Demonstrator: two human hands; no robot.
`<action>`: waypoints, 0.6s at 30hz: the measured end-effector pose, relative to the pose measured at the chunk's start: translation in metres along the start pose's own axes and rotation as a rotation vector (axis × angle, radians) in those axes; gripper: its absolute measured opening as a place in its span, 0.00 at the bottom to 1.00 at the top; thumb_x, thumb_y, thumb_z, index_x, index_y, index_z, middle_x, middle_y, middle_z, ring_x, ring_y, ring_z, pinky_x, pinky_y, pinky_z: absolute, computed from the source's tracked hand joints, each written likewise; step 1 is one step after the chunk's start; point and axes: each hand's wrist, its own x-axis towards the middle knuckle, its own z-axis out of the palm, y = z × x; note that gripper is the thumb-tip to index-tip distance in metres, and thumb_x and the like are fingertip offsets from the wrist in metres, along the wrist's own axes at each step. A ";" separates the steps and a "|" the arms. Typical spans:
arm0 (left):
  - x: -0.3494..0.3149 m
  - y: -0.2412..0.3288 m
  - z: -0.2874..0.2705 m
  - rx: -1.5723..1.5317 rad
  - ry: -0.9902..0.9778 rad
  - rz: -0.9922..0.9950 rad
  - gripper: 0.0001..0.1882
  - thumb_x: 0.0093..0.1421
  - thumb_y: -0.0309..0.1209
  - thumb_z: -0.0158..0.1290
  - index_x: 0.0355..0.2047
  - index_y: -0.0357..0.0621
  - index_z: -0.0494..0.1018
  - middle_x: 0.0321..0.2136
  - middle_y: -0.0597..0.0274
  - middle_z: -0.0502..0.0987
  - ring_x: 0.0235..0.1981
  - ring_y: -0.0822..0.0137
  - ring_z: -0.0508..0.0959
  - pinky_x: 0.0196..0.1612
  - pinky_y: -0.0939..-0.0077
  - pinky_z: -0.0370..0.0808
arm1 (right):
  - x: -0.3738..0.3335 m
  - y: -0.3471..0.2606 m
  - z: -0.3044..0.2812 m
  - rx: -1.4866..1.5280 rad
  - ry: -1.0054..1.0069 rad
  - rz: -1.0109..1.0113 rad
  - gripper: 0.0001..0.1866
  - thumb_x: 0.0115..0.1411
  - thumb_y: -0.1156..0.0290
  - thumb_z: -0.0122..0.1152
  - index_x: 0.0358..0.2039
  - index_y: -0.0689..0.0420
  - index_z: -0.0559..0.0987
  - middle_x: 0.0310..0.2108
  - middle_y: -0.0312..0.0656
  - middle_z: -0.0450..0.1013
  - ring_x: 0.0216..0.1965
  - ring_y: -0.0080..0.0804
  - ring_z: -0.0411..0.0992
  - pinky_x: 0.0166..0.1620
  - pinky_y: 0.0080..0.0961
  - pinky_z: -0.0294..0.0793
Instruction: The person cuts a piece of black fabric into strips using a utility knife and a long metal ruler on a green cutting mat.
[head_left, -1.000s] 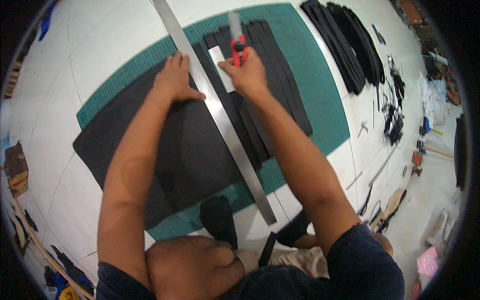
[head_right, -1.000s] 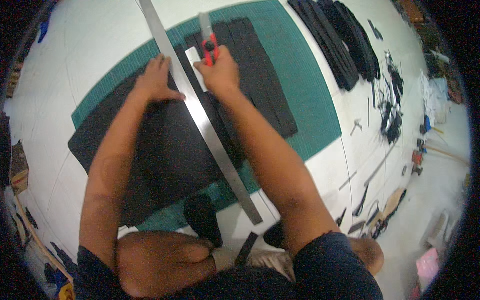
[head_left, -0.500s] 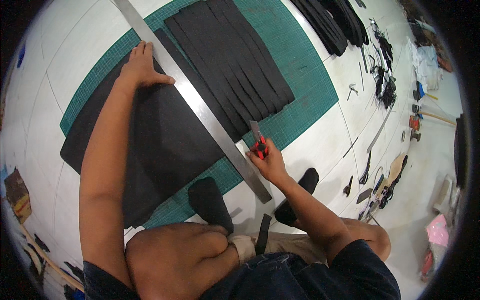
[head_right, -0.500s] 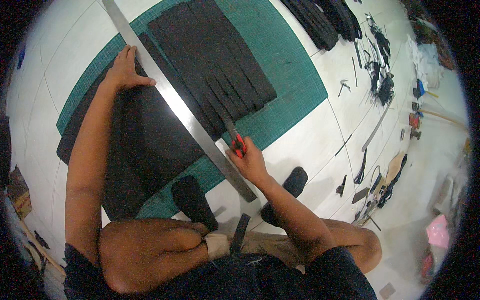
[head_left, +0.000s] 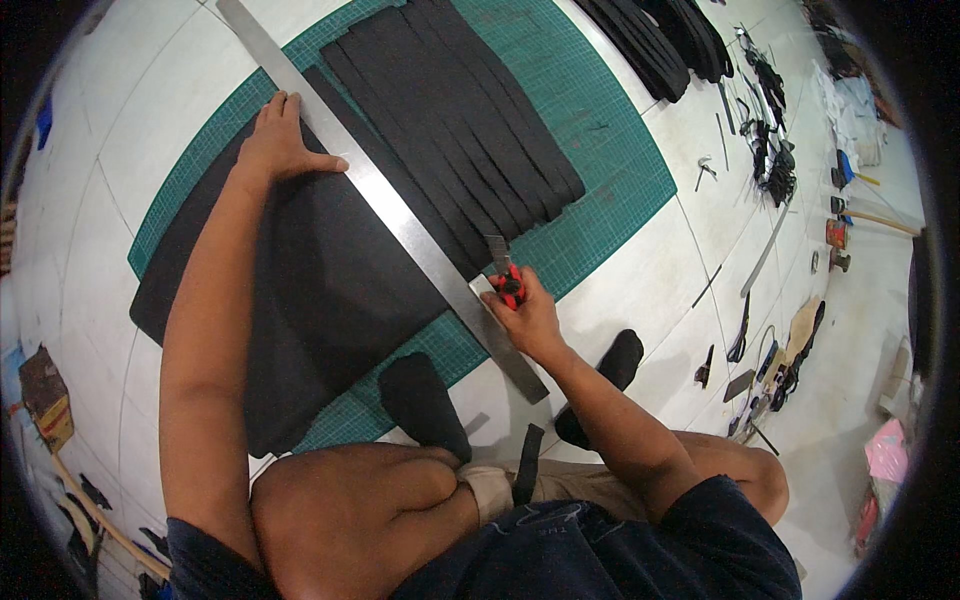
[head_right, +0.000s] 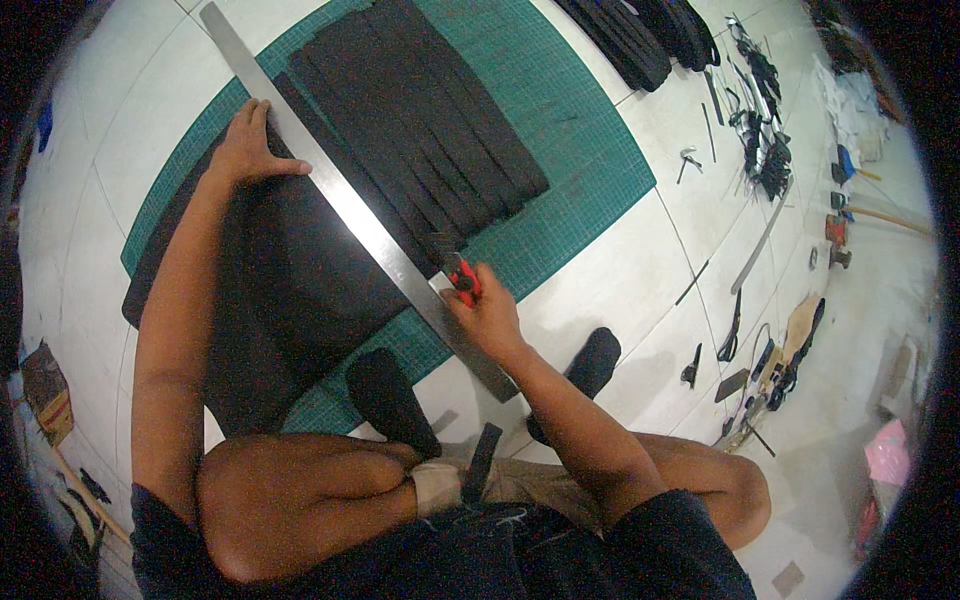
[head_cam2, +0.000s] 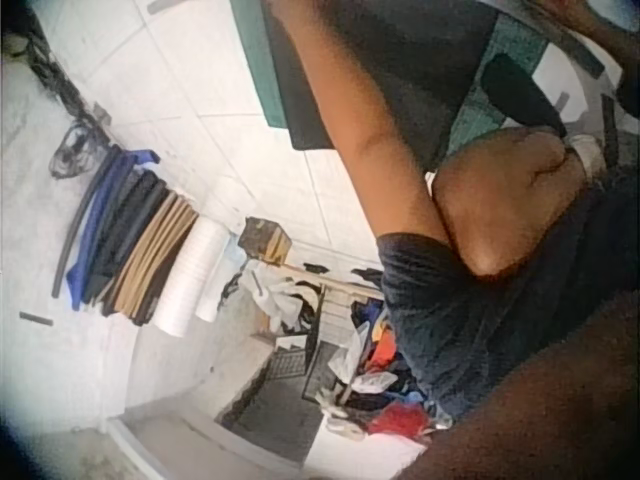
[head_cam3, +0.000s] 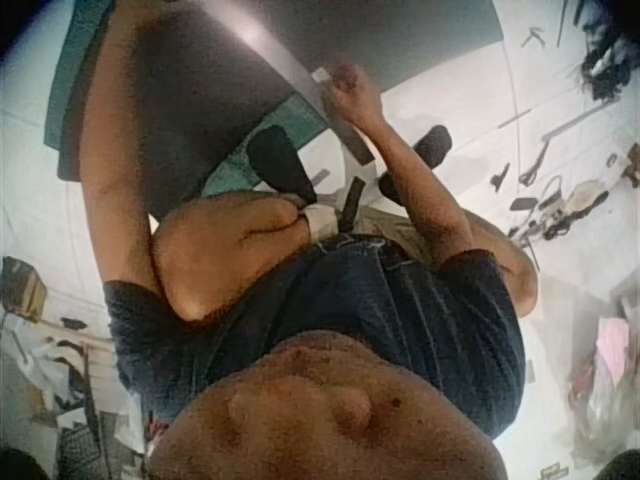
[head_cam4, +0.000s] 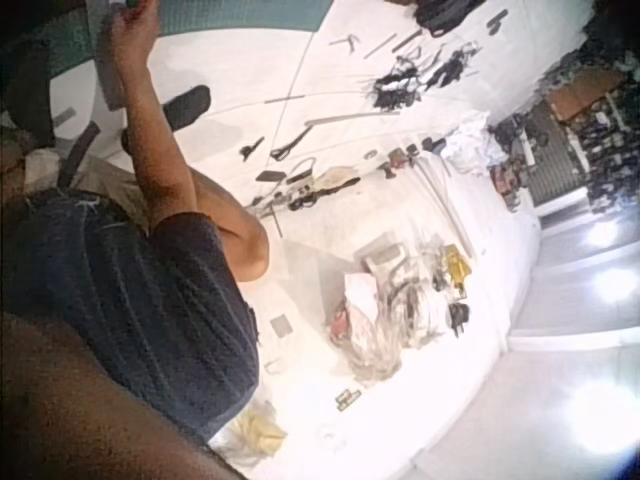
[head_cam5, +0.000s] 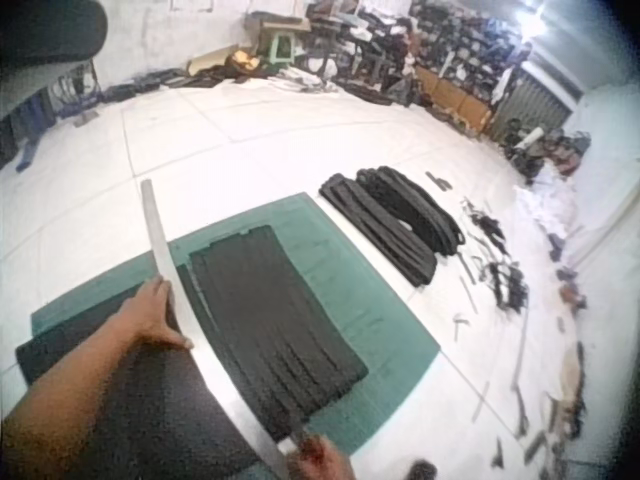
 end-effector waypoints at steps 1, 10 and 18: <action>-0.002 0.003 0.001 0.004 0.002 -0.004 0.75 0.30 0.65 0.72 0.71 0.36 0.50 0.72 0.44 0.49 0.73 0.47 0.50 0.69 0.51 0.61 | 0.000 -0.002 -0.002 0.000 -0.001 0.001 0.20 0.57 0.60 0.71 0.36 0.58 0.71 0.29 0.52 0.74 0.32 0.55 0.74 0.36 0.41 0.72; -0.001 0.007 0.000 0.000 -0.001 -0.002 0.75 0.31 0.65 0.72 0.71 0.36 0.49 0.72 0.43 0.47 0.73 0.46 0.48 0.70 0.50 0.60 | 0.007 -0.003 -0.011 -0.004 -0.070 0.044 0.19 0.57 0.60 0.71 0.39 0.58 0.73 0.31 0.49 0.74 0.32 0.45 0.74 0.38 0.37 0.72; 0.001 0.006 -0.003 0.022 -0.064 -0.043 0.78 0.28 0.63 0.74 0.71 0.35 0.47 0.72 0.41 0.45 0.73 0.41 0.47 0.71 0.50 0.57 | 0.002 -0.008 -0.048 -0.343 -0.072 0.061 0.16 0.59 0.66 0.71 0.39 0.59 0.72 0.33 0.46 0.76 0.38 0.29 0.76 0.44 0.29 0.75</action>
